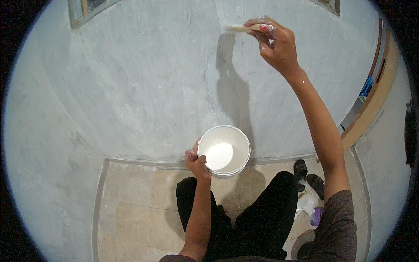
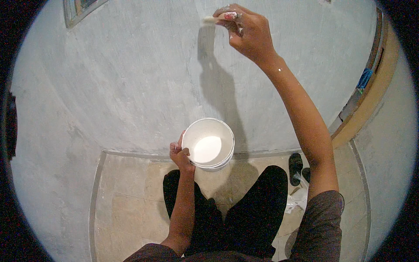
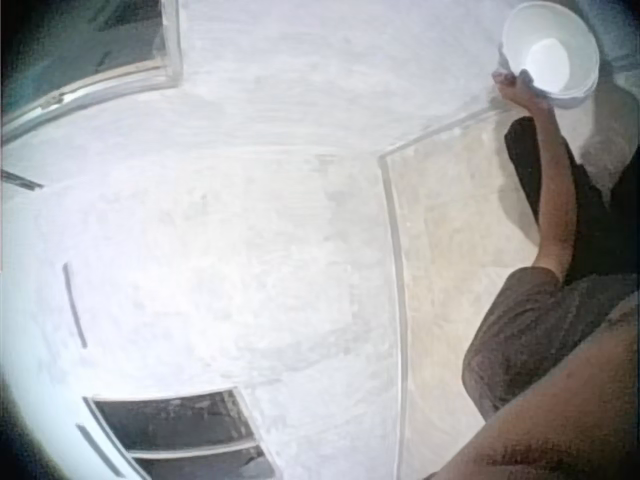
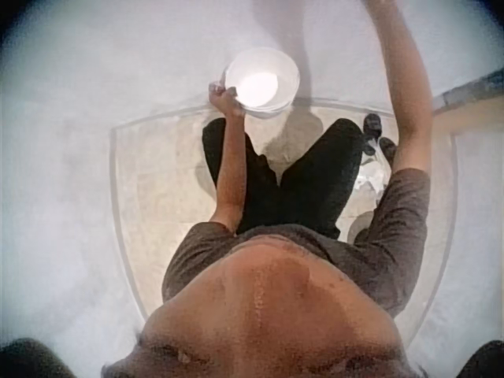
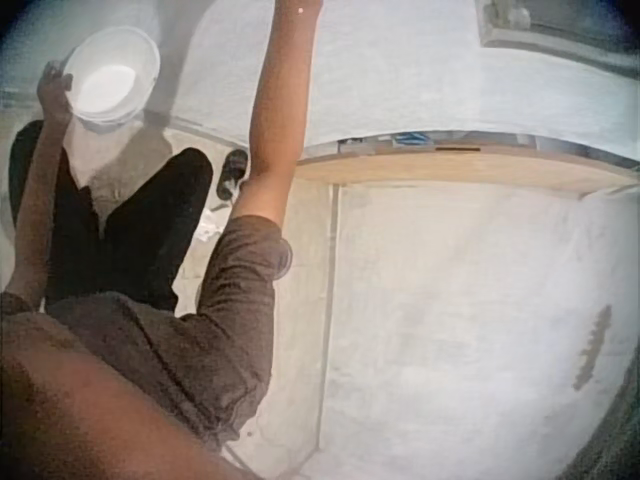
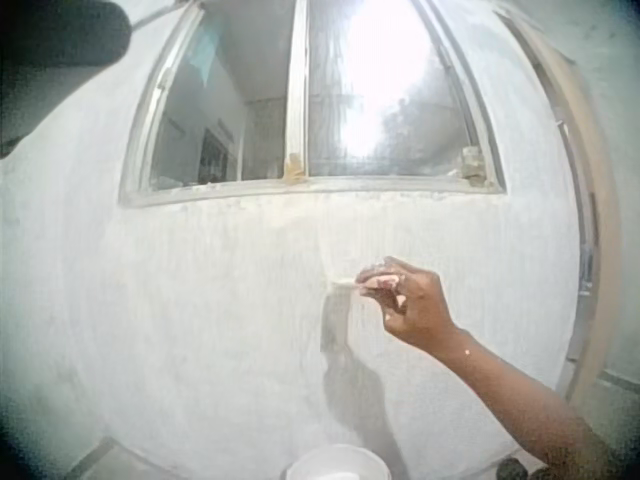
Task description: The person prepares paint by mixing white powder into a bucket with water using a plastic cup, and then applies the white paint to a wall with a brush.
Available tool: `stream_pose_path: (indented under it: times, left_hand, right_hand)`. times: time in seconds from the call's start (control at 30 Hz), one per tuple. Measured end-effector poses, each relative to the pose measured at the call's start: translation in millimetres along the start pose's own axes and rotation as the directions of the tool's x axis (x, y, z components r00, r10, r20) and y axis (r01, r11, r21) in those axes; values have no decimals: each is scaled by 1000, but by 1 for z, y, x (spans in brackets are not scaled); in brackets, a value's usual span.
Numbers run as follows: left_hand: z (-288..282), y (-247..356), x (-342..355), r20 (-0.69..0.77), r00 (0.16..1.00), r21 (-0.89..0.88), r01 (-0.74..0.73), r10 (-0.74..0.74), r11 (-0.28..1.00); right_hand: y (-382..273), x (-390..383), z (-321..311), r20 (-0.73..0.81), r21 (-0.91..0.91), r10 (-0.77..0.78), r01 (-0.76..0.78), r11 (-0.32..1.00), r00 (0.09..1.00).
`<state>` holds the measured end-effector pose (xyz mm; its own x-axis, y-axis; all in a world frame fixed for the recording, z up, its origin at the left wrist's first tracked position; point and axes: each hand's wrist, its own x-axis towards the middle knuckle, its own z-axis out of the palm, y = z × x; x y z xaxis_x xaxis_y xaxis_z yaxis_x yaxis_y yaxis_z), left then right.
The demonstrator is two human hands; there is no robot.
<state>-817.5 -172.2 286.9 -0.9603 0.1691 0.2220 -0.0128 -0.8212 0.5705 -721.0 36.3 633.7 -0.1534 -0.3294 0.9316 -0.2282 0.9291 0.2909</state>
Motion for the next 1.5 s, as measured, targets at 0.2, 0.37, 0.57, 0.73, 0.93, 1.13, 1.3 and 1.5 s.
stream_pose_path:
  times: [0.2,0.37,0.57,0.73,0.93,1.13,1.3,1.5]
  left_hand:
    - [6,7,-1,-46,999,89,-17,21,996]
    - [2,-2,-1,-1,999,29,-33,33,999]
    - [3,0,-2,-44,999,36,-11,12,999]
    - [3,1,0,-13,1000,-7,-28,28,1000]
    - [7,2,-4,-34,999,60,-10,12,998]
    - [4,0,-5,-34,999,13,-22,22,1000]
    - [3,1,-3,-40,999,67,-29,32,997]
    - [7,3,-5,-26,999,66,-36,38,997]
  right_hand:
    - [-29,-64,25,407,158,211,-295,942,889]
    - [-6,-63,29,361,80,273,-322,944,892]
    - [-1,-3,8,35,-47,-53,54,997,998]
    - [-22,-48,15,277,85,43,-69,994,960]
    - [-13,-79,40,295,127,118,-161,979,948]
    - [10,-9,23,169,-143,-45,69,987,985]
    - [22,-41,34,136,-255,-269,296,921,954]
    - [-42,-143,35,528,-28,83,-81,996,845]
